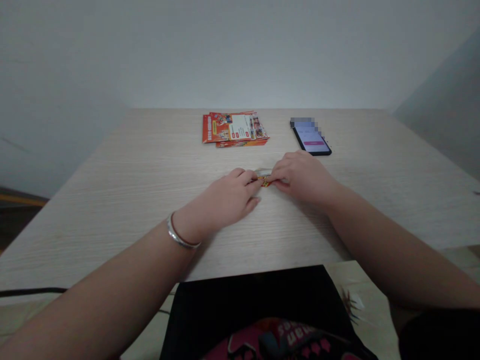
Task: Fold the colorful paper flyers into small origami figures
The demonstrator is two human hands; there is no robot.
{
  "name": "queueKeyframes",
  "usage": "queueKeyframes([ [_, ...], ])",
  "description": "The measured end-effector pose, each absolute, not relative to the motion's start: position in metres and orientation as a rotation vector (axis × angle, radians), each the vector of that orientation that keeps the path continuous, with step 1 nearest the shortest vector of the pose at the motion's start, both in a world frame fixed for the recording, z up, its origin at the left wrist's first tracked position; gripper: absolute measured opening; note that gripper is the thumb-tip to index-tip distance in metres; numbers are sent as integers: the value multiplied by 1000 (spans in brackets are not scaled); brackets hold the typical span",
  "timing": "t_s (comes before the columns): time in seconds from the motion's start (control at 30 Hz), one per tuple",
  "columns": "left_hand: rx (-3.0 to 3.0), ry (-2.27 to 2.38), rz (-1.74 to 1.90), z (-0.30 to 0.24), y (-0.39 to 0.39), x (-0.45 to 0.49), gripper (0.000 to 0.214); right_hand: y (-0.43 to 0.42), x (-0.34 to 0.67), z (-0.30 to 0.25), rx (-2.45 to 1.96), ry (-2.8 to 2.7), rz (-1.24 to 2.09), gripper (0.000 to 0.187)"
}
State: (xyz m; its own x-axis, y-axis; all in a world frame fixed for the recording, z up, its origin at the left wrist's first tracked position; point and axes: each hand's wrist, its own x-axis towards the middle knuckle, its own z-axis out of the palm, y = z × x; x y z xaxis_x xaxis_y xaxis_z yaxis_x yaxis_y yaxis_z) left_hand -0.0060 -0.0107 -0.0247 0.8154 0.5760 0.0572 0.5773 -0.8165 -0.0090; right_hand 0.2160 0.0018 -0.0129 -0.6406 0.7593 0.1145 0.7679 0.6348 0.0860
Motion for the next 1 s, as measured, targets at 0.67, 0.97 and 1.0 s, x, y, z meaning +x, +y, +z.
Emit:
queueKeyframes([
  [0.67,-2845,-1141,37,-13,-16,-6,38,-3,219,-3,-1468,-2867,-264,27],
  [0.97,-2818,-1151,11,-12,-15,-8,38,-6,220,1,-1514,-2873,-268,26],
  [1.0,-2817,-1152,4,-12,-14,-9,38,-5,220,1,-1505,-2869,-248,26],
])
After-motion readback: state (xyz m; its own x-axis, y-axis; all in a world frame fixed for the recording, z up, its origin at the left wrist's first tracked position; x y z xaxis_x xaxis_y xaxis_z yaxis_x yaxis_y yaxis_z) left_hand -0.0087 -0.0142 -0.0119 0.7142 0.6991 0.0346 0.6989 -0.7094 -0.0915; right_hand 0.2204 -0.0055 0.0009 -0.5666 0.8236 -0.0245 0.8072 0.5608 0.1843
